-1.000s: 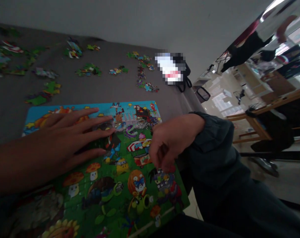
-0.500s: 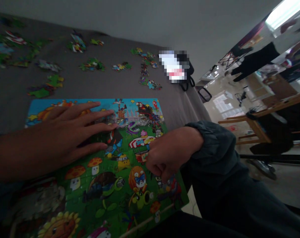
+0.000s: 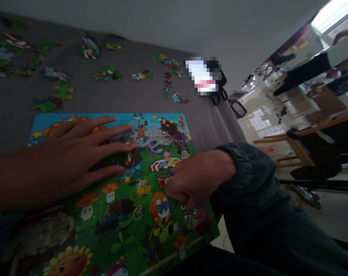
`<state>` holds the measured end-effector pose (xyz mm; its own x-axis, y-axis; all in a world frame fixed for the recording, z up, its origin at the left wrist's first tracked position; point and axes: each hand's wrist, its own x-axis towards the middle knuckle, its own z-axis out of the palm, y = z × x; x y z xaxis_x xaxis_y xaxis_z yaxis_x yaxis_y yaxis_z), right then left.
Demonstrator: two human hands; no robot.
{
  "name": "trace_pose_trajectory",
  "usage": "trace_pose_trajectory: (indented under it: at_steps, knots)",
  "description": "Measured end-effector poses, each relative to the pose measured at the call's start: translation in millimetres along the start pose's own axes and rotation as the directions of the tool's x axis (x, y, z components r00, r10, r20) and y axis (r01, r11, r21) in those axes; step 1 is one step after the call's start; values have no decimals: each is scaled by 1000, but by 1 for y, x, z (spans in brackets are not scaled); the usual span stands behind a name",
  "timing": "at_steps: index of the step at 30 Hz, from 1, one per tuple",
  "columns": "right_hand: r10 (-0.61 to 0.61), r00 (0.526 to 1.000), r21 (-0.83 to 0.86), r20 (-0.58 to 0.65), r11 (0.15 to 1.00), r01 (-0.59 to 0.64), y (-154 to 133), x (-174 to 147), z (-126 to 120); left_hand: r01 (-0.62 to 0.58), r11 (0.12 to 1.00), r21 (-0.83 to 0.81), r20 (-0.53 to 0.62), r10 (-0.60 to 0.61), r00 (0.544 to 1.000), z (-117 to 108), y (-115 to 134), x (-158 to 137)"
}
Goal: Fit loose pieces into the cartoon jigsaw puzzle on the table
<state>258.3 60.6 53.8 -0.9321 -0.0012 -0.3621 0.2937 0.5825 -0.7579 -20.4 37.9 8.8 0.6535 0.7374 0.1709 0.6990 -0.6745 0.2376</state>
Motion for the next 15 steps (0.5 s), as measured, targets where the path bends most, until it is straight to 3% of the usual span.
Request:
trace_pose_trajectory:
  at_steps: [5, 8, 12, 15]
  knots:
    - [59, 993, -54, 100, 997, -54, -5, -2, -6, -8, 997, -72, -88, 2, 996, 8, -4, -4]
    - [45, 993, -28, 110, 999, -43, -7, -4, -7, -15, 998, -59, -52, 12, 999, 15, -11, -9]
    - [-55, 998, -14, -15, 998, 54, -7, -3, -1, -73, 997, 33, -36, 74, 997, 20, -20, -13]
    - [-103, 979, 116, -177, 985, 124, -8, 0, 6, -79, 996, 42, -12, 80, 997, 22, -23, -14]
